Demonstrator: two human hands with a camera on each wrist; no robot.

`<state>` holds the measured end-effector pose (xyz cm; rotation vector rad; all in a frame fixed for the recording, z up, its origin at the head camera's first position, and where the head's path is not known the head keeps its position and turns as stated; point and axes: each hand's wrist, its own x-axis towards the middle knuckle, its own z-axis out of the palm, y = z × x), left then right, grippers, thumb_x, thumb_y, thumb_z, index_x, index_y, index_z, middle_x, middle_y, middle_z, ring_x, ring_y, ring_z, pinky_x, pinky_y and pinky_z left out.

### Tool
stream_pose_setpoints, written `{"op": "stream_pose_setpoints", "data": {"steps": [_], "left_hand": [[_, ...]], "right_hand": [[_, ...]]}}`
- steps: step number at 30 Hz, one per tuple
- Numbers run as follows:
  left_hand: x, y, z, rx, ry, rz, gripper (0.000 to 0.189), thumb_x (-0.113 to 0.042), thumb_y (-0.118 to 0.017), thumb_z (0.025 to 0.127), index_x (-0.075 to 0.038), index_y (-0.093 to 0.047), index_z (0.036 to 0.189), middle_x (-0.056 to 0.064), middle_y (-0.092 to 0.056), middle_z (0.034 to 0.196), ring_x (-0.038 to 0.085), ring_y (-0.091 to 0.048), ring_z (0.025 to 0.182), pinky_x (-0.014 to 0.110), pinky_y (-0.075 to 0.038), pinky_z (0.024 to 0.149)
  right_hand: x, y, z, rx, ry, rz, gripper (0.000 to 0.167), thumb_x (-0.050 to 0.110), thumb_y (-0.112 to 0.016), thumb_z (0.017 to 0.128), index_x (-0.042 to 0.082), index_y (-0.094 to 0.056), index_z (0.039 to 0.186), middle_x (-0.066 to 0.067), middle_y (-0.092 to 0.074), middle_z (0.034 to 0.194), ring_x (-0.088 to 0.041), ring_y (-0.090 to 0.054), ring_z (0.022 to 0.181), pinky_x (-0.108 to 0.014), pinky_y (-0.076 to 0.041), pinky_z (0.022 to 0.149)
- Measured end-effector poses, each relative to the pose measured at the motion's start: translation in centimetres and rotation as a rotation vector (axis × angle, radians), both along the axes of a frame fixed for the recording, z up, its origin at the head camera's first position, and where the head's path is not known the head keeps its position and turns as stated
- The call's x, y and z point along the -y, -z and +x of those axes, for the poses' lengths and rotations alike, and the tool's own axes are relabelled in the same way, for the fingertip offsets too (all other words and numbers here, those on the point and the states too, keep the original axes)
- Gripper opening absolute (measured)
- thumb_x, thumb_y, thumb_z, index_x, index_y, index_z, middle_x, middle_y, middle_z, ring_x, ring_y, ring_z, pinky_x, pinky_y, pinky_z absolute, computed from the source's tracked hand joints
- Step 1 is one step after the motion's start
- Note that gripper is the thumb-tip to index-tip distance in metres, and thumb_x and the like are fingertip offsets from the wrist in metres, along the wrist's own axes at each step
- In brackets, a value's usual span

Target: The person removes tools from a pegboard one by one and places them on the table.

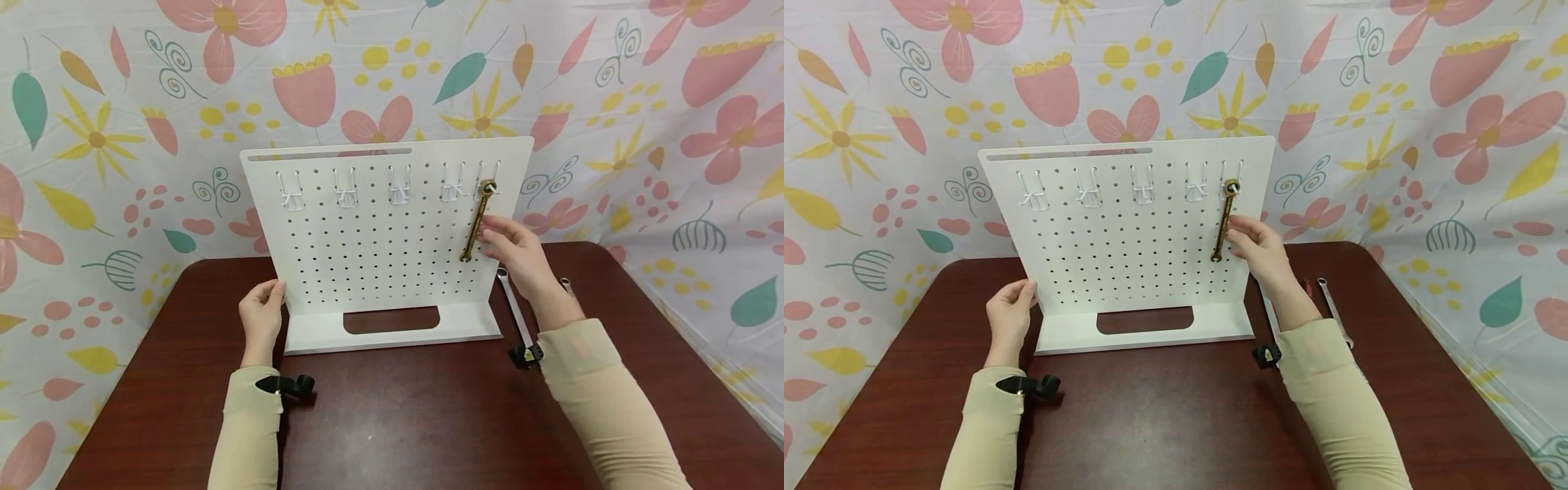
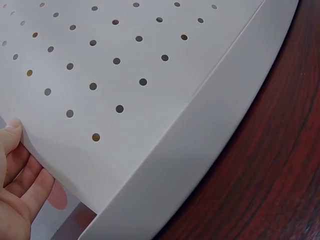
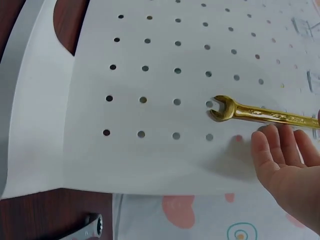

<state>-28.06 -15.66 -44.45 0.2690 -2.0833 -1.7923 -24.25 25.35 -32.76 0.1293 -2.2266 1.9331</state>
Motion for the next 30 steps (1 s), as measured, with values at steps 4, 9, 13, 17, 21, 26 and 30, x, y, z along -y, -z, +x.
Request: {"op": "stream_pose_setpoints", "data": {"steps": [4, 9, 13, 17, 21, 26, 30], "left_hand": [[0.0, 0.0, 0.0, 0.001, 0.001, 0.001, 0.036, -0.033, -0.063, 0.091, -0.001, -0.068, 0.105, 0.014, -0.066, 0.102, 0.0, -0.062, 0.08, 0.008, -0.052, 0.071], [0.0, 0.0, 0.0, 0.0, -0.003, -0.007, 0.036, -0.033, -0.063, 0.09, -0.001, -0.068, 0.105, 0.014, -0.066, 0.102, -0.001, -0.061, 0.078, 0.008, -0.052, 0.07], [0.0, 0.0, 0.1, -0.007, -0.002, -0.009, 0.035, -0.032, -0.063, 0.091, -0.001, -0.068, 0.105, 0.015, -0.066, 0.102, -0.001, -0.061, 0.077, 0.008, -0.052, 0.069], [0.0, 0.1, 0.0, -0.007, -0.003, -0.009, 0.035, -0.033, -0.063, 0.09, -0.001, -0.069, 0.105, 0.015, -0.067, 0.102, 0.0, -0.061, 0.077, 0.008, -0.052, 0.069], [0.1, 0.1, 0.0, -0.004, -0.004, -0.012, 0.035, -0.033, -0.063, 0.09, -0.001, -0.069, 0.105, 0.014, -0.067, 0.103, -0.001, -0.061, 0.078, 0.008, -0.052, 0.069], [0.0, 0.0, 0.0, 0.003, -0.007, -0.019, 0.035, -0.033, -0.063, 0.091, -0.002, -0.068, 0.106, 0.015, -0.067, 0.104, -0.004, -0.061, 0.077, 0.008, -0.051, 0.069], [0.0, 0.0, 0.1, 0.007, -0.007, -0.018, 0.035, -0.032, -0.063, 0.091, -0.002, -0.068, 0.106, 0.014, -0.067, 0.103, -0.002, -0.061, 0.077, 0.011, -0.053, 0.071]], "right_hand": [[0.4, -0.2, -0.1, 0.042, -0.027, -0.023, 0.056, 0.025, -0.054, 0.097, -0.005, -0.036, 0.141, 0.004, -0.053, 0.114, -0.009, -0.055, 0.103, -0.02, -0.052, 0.088], [0.8, -0.1, -0.1, 0.061, -0.046, -0.032, 0.054, 0.024, -0.053, 0.098, -0.004, -0.035, 0.141, 0.005, -0.05, 0.115, -0.008, -0.055, 0.101, -0.02, -0.052, 0.089], [0.7, 0.2, 0.0, 0.043, -0.089, -0.107, 0.042, 0.02, -0.056, 0.097, 0.001, -0.042, 0.131, 0.003, -0.06, 0.113, -0.01, -0.063, 0.098, -0.021, -0.054, 0.087], [0.5, 0.7, 0.3, 0.038, -0.14, -0.157, 0.036, 0.016, -0.057, 0.096, 0.001, -0.044, 0.126, -0.002, -0.069, 0.109, -0.016, -0.068, 0.098, -0.023, -0.055, 0.084], [0.5, 1.3, 0.7, 0.044, -0.139, -0.115, 0.041, 0.015, -0.057, 0.096, -0.006, -0.044, 0.128, -0.003, -0.07, 0.106, -0.015, -0.069, 0.095, -0.023, -0.056, 0.081], [0.4, 1.9, 1.3, 0.024, -0.161, -0.123, 0.044, 0.01, -0.057, 0.095, -0.013, -0.042, 0.129, -0.003, -0.07, 0.101, -0.014, -0.07, 0.089, -0.027, -0.058, 0.079], [0.3, 2.1, 1.8, 0.023, -0.178, -0.112, 0.047, 0.009, -0.059, 0.094, -0.016, -0.041, 0.129, -0.003, -0.071, 0.097, -0.012, -0.07, 0.087, -0.029, -0.059, 0.076]]}}
